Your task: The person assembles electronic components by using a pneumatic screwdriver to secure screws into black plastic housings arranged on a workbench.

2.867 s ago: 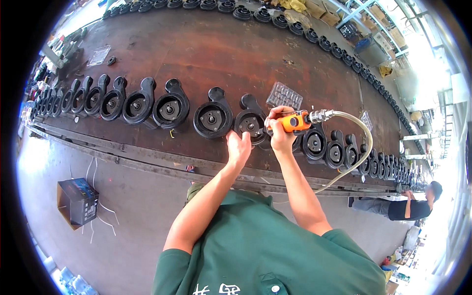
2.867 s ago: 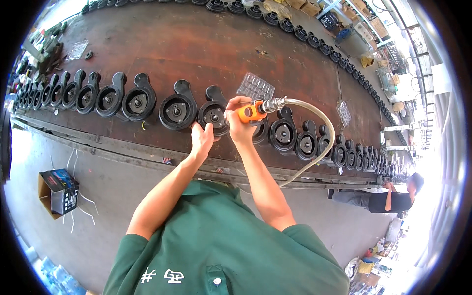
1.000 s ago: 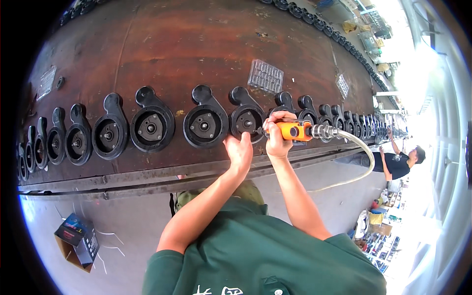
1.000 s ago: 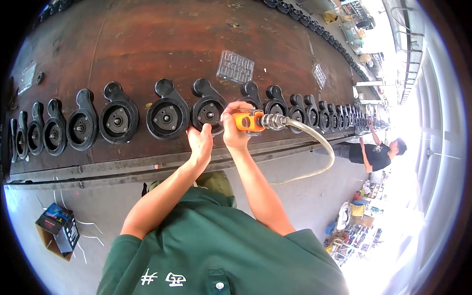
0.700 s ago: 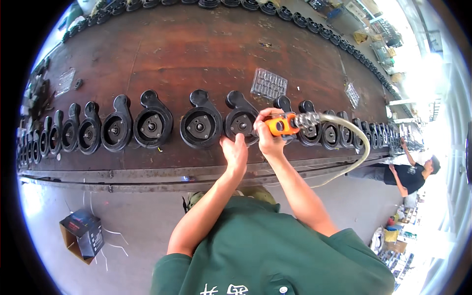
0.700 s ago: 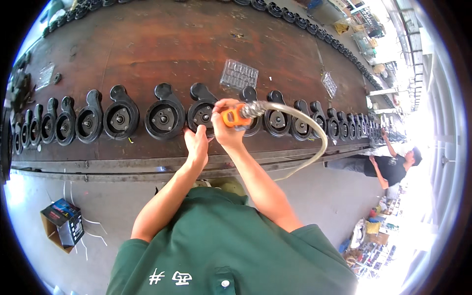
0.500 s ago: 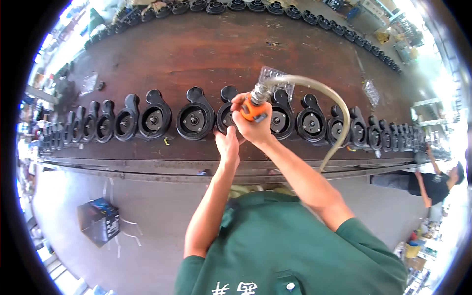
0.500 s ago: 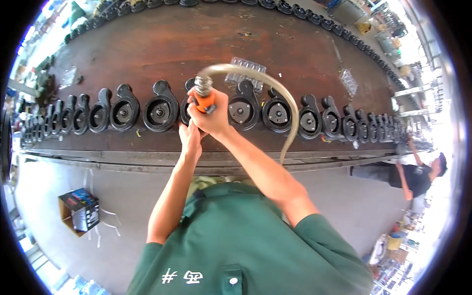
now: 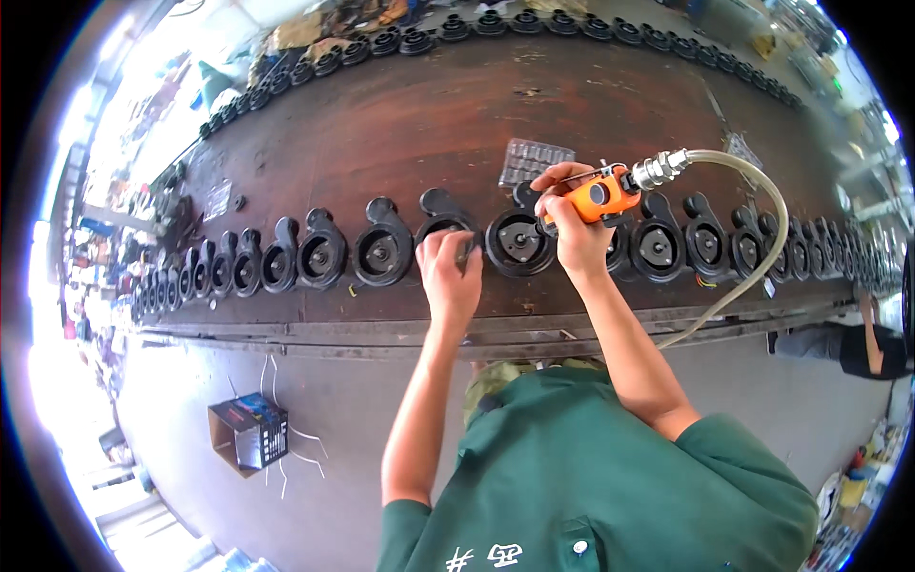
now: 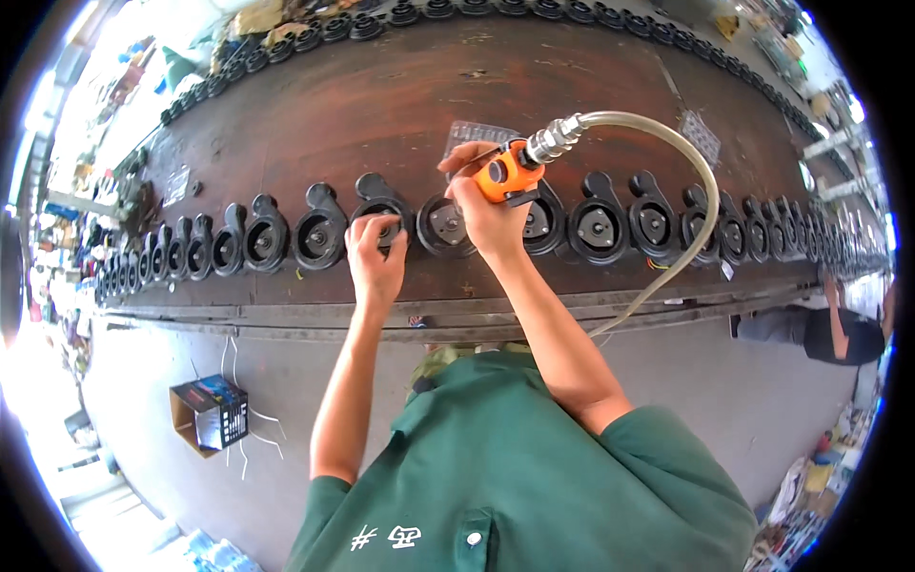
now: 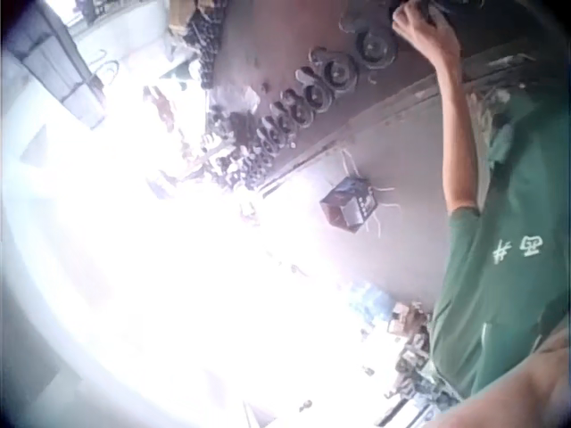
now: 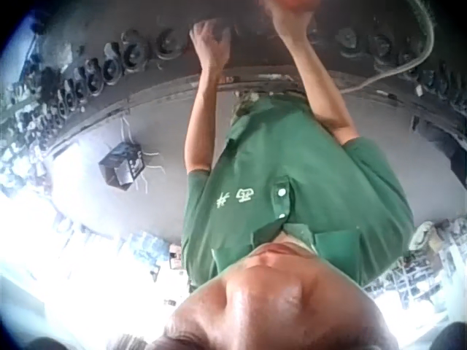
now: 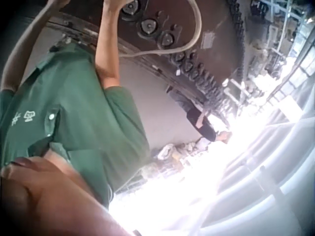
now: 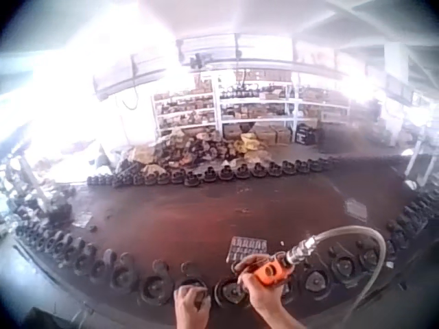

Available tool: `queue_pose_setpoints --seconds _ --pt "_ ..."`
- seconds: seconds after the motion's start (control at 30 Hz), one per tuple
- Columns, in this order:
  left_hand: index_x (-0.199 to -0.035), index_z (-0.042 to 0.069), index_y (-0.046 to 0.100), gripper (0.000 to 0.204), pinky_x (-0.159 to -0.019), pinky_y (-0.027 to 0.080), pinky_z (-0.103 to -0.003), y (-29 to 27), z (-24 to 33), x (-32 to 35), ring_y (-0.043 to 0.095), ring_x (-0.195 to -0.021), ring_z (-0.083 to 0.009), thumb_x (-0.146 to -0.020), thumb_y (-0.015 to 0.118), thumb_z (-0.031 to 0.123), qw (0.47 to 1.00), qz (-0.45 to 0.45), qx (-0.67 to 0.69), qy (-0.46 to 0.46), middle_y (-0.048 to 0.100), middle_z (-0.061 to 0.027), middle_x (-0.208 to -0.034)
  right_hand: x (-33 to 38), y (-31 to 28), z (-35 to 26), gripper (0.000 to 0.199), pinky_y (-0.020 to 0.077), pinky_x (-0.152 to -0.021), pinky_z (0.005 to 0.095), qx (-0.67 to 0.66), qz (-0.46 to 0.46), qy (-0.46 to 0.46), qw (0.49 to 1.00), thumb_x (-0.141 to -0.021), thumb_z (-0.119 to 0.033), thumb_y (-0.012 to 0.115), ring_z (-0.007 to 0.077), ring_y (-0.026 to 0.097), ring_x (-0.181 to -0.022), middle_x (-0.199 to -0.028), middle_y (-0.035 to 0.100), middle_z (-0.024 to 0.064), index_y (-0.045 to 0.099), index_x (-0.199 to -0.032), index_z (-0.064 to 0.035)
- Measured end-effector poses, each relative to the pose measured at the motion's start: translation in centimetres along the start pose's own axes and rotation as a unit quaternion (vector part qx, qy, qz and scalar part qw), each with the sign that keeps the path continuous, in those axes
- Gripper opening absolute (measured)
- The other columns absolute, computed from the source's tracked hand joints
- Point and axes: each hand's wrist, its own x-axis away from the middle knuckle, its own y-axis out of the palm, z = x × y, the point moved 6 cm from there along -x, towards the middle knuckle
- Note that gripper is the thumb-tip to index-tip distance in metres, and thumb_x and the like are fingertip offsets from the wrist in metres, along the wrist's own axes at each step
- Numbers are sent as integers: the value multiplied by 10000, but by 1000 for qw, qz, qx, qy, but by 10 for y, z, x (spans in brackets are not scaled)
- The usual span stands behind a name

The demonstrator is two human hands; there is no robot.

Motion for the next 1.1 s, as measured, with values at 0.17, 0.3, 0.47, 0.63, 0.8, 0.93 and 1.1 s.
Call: queue_pose_setpoints --seconds 0.17,0.3,0.47,0.63,0.8,0.93,1.1 --pt "-1175 136 738 433 -1046 408 -504 55 14 -41 450 -1294 -395 -754 800 212 948 -261 -105 150 523 -187 -1378 11 -40 -2 246 517 -612 236 19 87 -16 996 -840 85 588 107 641 -687 -919 690 92 604 -1073 5" --pt "-1275 156 707 466 -1124 352 -535 80 3 -45 377 -1379 -457 -811 734 192 908 -341 -141 197 428 -254 -1507 19 -52 -1 239 513 -606 233 32 125 -11 992 -830 105 578 108 641 -689 -918 689 89 612 -1046 6" --pt "-1281 134 702 465 -1149 328 -544 84 9 -51 345 -1417 -453 -825 751 209 908 -345 -105 214 407 -237 -1540 30 -63 3 230 527 -626 250 40 157 6 987 -834 86 586 121 641 -698 -918 681 99 606 -1051 13" --pt "-1210 98 727 486 -1129 340 -547 76 3 -51 370 -1392 -452 -766 822 272 919 -325 -109 196 433 -225 -1515 33 -68 5 222 527 -601 247 37 176 6 984 -829 89 594 117 642 -691 -910 684 96 608 -1038 14" --pt "-1239 136 730 565 -1109 359 -540 79 4 -57 391 -1388 -427 -710 871 278 902 -362 -105 209 450 -208 -1512 25 -63 9 202 539 -603 251 27 173 10 985 -825 95 599 116 649 -717 -893 681 93 625 -1012 22" --pt "-1249 202 739 614 -1068 390 -513 82 7 -64 458 -1331 -371 -666 896 315 883 -400 -141 204 530 -179 -1435 20 -48 20 242 557 -635 256 7 148 8 989 -815 118 606 115 657 -758 -905 679 88 638 -1036 26" --pt "-1230 245 755 644 -974 428 -486 90 14 -70 552 -1178 -295 -621 904 392 860 -433 -199 182 657 -69 -1168 16 -38 42 248 546 -700 253 31 129 19 991 -804 124 614 112 656 -803 -933 675 73 641 -1028 19"
